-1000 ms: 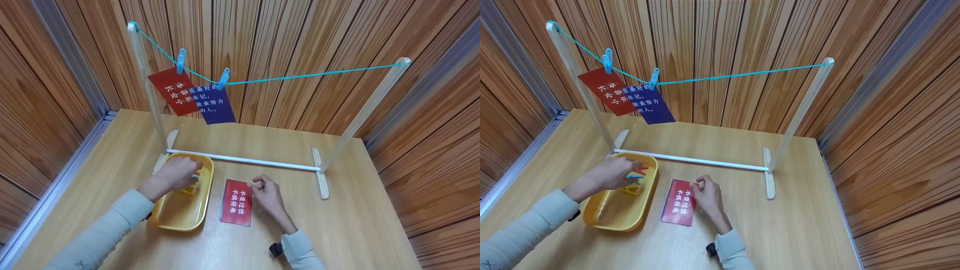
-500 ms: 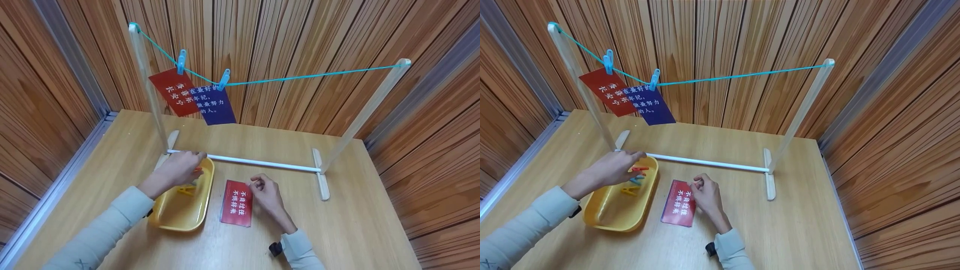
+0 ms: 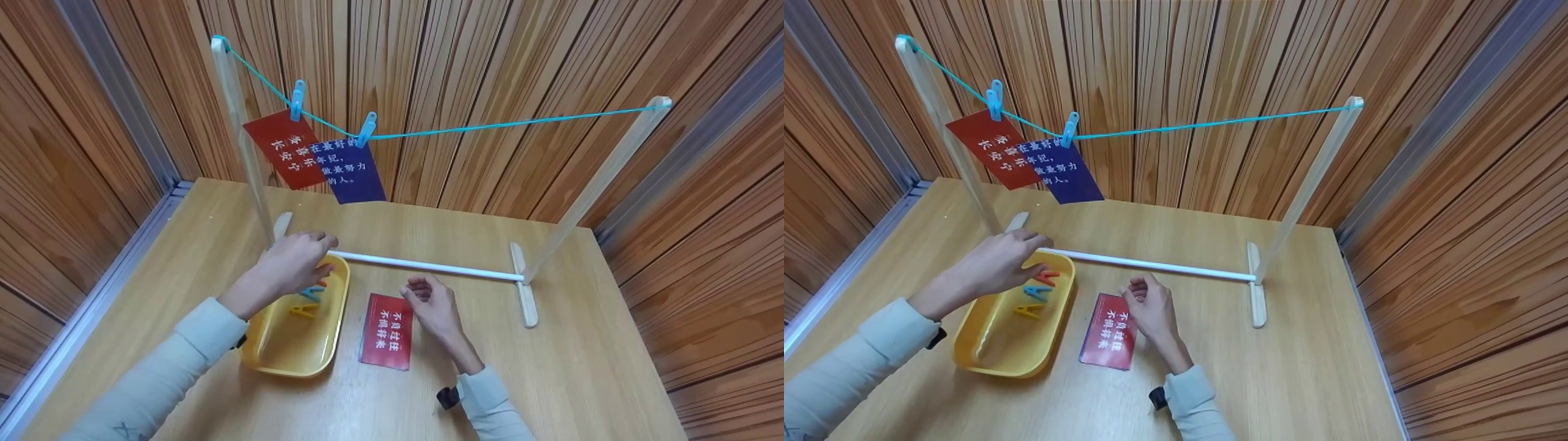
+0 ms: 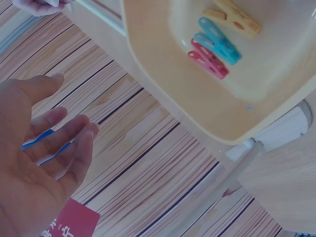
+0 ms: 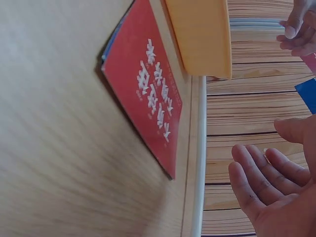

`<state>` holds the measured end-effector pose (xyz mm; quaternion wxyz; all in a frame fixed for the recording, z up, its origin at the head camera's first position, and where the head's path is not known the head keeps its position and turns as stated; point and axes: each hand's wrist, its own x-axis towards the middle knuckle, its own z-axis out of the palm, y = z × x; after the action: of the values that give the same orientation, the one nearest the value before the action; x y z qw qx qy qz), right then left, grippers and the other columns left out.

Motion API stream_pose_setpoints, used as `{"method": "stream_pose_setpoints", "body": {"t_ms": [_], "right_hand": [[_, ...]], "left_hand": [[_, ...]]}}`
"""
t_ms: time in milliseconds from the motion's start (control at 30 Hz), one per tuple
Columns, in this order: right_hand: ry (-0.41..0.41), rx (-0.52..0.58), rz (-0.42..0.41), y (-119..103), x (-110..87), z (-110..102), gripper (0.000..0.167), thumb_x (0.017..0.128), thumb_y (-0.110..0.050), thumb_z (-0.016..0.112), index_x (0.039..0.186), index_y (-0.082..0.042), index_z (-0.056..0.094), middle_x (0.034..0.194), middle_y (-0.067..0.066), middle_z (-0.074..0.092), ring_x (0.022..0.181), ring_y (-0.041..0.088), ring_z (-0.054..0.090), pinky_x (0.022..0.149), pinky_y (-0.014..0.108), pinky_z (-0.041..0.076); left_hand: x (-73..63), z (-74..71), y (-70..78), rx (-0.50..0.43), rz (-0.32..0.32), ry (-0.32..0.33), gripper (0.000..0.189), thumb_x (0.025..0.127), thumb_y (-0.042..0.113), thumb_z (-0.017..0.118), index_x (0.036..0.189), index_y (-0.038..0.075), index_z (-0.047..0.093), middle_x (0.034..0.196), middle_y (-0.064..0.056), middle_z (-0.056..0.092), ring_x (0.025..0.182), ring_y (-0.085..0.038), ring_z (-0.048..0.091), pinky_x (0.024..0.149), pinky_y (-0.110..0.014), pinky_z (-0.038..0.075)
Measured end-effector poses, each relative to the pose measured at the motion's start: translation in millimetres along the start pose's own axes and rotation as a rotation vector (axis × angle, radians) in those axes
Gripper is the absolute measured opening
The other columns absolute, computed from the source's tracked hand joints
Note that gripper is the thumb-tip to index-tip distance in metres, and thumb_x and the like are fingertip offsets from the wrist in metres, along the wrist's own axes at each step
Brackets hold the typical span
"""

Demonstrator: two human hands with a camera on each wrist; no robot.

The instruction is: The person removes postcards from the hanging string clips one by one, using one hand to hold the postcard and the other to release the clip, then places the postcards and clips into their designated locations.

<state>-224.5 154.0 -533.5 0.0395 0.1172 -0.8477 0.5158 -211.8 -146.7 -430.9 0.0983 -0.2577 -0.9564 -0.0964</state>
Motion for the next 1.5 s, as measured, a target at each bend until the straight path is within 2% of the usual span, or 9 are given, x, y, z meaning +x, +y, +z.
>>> {"method": "stream_pose_setpoints", "body": {"t_ms": [167,400,567,767,967,1100,1333,1500], "right_hand": [[0.001,-0.010,0.001,-7.0,2.3,-0.9,0.026,0.100,-0.020,0.074,0.121,-0.005,0.068,0.115,0.012,0.075,0.105,0.025,0.075,0.093,0.035,0.063],[0.007,-0.005,-0.019,-12.8,3.8,-2.6,0.026,0.099,-0.020,0.074,0.120,-0.006,0.068,0.113,0.011,0.075,0.103,0.023,0.075,0.091,0.035,0.064],[0.015,0.005,-0.032,-15.7,6.0,-2.5,0.024,0.098,-0.018,0.075,0.118,-0.007,0.069,0.111,0.010,0.075,0.101,0.023,0.074,0.090,0.034,0.063],[0.017,0.011,-0.054,-19.4,8.6,-2.3,0.025,0.098,-0.019,0.076,0.118,-0.006,0.069,0.111,0.009,0.075,0.101,0.022,0.073,0.091,0.035,0.063],[0.024,0.013,-0.100,-23.1,11.6,-0.7,0.024,0.097,-0.017,0.076,0.117,-0.004,0.069,0.109,0.012,0.075,0.101,0.024,0.074,0.091,0.034,0.063],[0.014,0.006,-0.083,-27.9,11.9,-0.9,0.024,0.098,-0.019,0.076,0.118,-0.008,0.069,0.110,0.009,0.074,0.102,0.021,0.073,0.092,0.032,0.063],[0.023,-0.005,-0.056,-38.6,14.8,-1.0,0.024,0.099,-0.023,0.075,0.119,-0.011,0.070,0.111,0.005,0.075,0.102,0.018,0.072,0.093,0.034,0.062],[0.019,0.000,-0.074,-46.3,18.0,-0.7,0.023,0.099,-0.022,0.075,0.119,-0.011,0.070,0.110,0.005,0.075,0.101,0.019,0.072,0.094,0.037,0.063]], "left_hand": [[3.6,-9.4,1.8,-0.010,0.006,0.051,0.044,0.092,0.028,0.082,0.128,0.006,0.071,0.119,-0.015,0.077,0.105,-0.032,0.074,0.092,-0.043,0.065],[7.6,-19.9,5.3,-0.007,-0.012,0.085,0.049,0.093,0.032,0.081,0.133,0.007,0.070,0.127,-0.015,0.075,0.113,-0.034,0.073,0.099,-0.048,0.062],[10.0,-24.5,8.3,0.010,-0.026,0.104,0.051,0.094,0.034,0.080,0.137,0.010,0.068,0.131,-0.014,0.074,0.117,-0.034,0.071,0.096,-0.050,0.060],[11.9,-29.8,11.3,0.004,-0.005,0.140,0.051,0.096,0.035,0.077,0.139,0.009,0.066,0.130,-0.015,0.074,0.116,-0.034,0.071,0.091,-0.047,0.063],[12.8,-37.2,13.1,-0.037,-0.020,0.165,0.052,0.098,0.035,0.075,0.141,0.009,0.065,0.134,-0.017,0.072,0.122,-0.036,0.069,0.101,-0.051,0.061],[12.8,-41.1,13.0,-0.048,-0.031,0.193,0.054,0.098,0.035,0.075,0.143,0.008,0.063,0.136,-0.018,0.071,0.126,-0.038,0.067,0.106,-0.053,0.058],[16.7,-47.9,13.9,-0.061,-0.023,0.261,0.056,0.099,0.034,0.074,0.145,0.006,0.060,0.134,-0.017,0.070,0.124,-0.036,0.068,0.103,-0.051,0.060],[20.1,-54.0,14.9,-0.088,-0.020,0.298,0.053,0.098,0.031,0.075,0.143,0.006,0.061,0.134,-0.017,0.070,0.121,-0.034,0.068,0.100,-0.050,0.062]]}}
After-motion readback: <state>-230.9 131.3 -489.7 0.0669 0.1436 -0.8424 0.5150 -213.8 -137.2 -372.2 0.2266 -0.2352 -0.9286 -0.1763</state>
